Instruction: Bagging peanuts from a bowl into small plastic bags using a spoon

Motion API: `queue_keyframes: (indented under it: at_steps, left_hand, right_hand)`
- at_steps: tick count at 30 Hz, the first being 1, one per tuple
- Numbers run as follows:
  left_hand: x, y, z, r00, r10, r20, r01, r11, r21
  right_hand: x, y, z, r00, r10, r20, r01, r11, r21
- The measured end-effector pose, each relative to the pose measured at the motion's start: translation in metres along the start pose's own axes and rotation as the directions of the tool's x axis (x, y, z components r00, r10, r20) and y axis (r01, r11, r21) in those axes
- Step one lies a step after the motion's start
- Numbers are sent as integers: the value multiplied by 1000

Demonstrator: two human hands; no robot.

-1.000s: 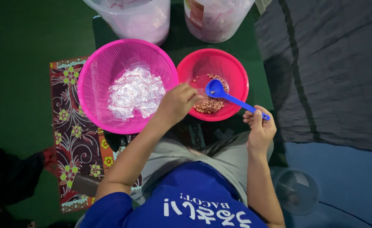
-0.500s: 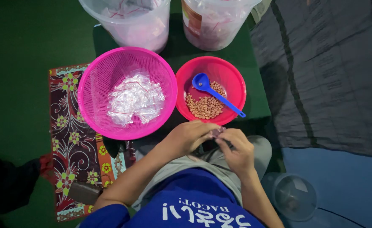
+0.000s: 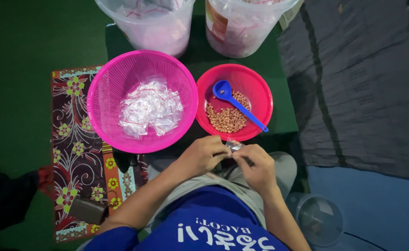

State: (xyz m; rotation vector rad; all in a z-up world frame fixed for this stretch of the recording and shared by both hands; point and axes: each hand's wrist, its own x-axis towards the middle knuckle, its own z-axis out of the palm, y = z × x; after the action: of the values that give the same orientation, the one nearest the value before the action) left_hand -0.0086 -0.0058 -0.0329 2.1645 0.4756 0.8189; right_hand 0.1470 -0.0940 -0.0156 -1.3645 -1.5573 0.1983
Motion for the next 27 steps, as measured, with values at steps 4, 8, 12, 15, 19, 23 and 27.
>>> queue_keyframes:
  at_steps: [4, 8, 12, 15, 19, 23, 27]
  left_hand:
    - [6, 8, -34, 993, 5, -116, 16, 985, 173]
    - [1, -12, -87, 961, 25, -276, 103, 893, 439]
    - [5, -10, -132, 657, -751, -70, 598, 462, 655]
    - [-6, -35, -131, 522, -853, -10, 570, 340, 748]
    - [-15, -62, -120, 512, -856, 73, 526, 380, 760]
    - [-16, -79, -114, 549, -833, 66, 529, 408, 744]
    - [-12, -89, -116, 570, -821, 43, 564, 429, 706]
  right_hand:
    - [-1, 12, -7, 901, 430, -59, -399, 874, 276]
    - [28, 9, -45, 728, 650, -217, -419, 674, 609]
    - [70, -24, -80, 758, 235, -608, 22, 923, 385]
    - [109, 4, -94, 326, 27, -945, 533, 821, 207]
    - [191, 20, -76, 201, -640, -742, 541, 704, -460]
    - [225, 48, -43, 819, -527, -228, 413, 816, -405]
    - [194, 59, -11, 928, -370, -43, 325, 862, -389]
